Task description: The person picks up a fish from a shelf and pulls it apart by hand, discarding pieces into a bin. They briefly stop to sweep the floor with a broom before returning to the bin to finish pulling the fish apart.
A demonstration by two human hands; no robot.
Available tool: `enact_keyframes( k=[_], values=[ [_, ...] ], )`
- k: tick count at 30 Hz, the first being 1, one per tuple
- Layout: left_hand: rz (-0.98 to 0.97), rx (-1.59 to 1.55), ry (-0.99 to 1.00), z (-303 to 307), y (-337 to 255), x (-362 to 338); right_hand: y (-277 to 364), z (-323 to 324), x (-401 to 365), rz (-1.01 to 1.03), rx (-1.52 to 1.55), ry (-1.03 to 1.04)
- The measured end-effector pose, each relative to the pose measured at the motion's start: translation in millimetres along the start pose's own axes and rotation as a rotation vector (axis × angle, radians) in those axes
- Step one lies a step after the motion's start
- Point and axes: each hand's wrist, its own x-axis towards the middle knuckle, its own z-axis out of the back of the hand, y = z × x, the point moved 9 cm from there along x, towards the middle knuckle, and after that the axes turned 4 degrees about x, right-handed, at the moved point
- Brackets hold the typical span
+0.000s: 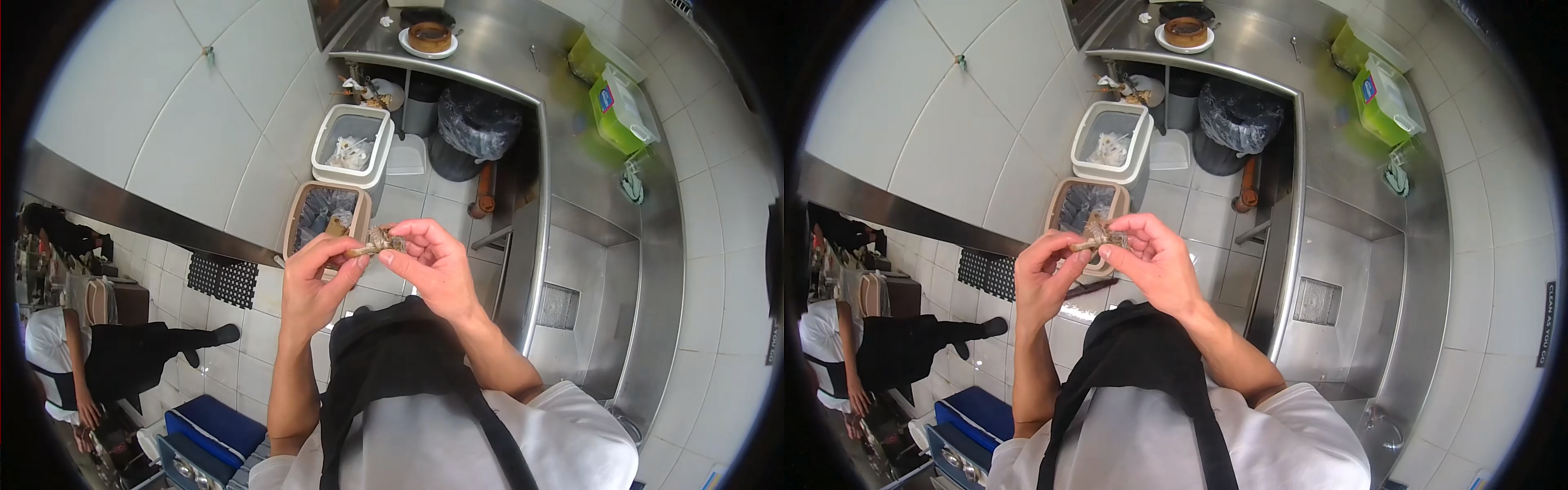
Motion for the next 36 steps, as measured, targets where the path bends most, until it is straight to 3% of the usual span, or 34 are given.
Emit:
enact_keyframes(
  k=[4, 6, 9, 15, 19, 23, 24, 26, 27, 29, 30, 32, 33, 34, 36],
  values=[
    [-0.127, 0.154, -0.047, 2.7, -14.0, -2.2, -0.6, -0.8, -0.4, 0.029, 0.031, -0.048],
    [-0.230, 0.241, -0.174, 3.4, -25.9, -5.7, -2.7, -2.5, 0.3, 0.017, 0.053, -0.067],
    [-0.305, 0.268, -0.297, 2.4, -30.1, -13.6, -10.8, -2.4, 3.6, -0.031, 0.325, -0.126],
    [-0.309, 0.258, -0.269, 1.5, -40.7, -20.9, -4.2, 17.2, 11.2, -0.074, 0.519, -0.227],
    [-0.297, 0.212, -0.280, 11.2, -77.7, -27.4, -12.1, 27.0, 12.0, -0.103, 0.542, -0.196],
    [-0.505, -0.289, -0.134, 9.4, -142.9, -29.2, -15.2, 27.8, 15.1, -0.124, 0.540, -0.190],
    [-0.387, -0.491, -0.140, 7.7, -144.9, -34.2, -15.7, 26.9, 13.4, -0.127, 0.545, -0.192],
    [-0.411, -0.716, 0.063, 5.8, -167.1, -23.0, -13.7, 22.6, 11.5, -0.134, 0.537, -0.174],
    [-0.418, -0.707, 0.053, 2.8, -186.3, -27.6, -8.9, 22.9, 11.3, -0.110, 0.519, -0.179],
    [-0.139, -0.778, -0.296, 7.9, -188.3, -39.3, -2.9, 23.8, 11.4, -0.079, 0.499, -0.205],
    [-0.157, -0.750, -0.318, 20.9, -186.4, -28.4, -3.7, 20.0, 14.0, -0.090, 0.512, -0.170],
    [-0.718, -0.811, 0.411, 8.6, -235.0, -27.5, -6.6, 27.6, 11.5, -0.062, 0.463, -0.218],
    [-0.651, -0.908, 0.160, 15.8, -228.4, -28.3, -6.6, 26.4, 10.9, -0.065, 0.470, -0.217],
    [-0.647, -0.898, 0.148, 22.8, -225.9, -29.5, -8.2, 24.8, 7.9, -0.079, 0.474, -0.210],
    [-0.783, -0.684, 0.318, 28.9, -239.4, -28.2, -5.8, 24.6, 9.4, -0.064, 0.465, -0.216]
  ],
)
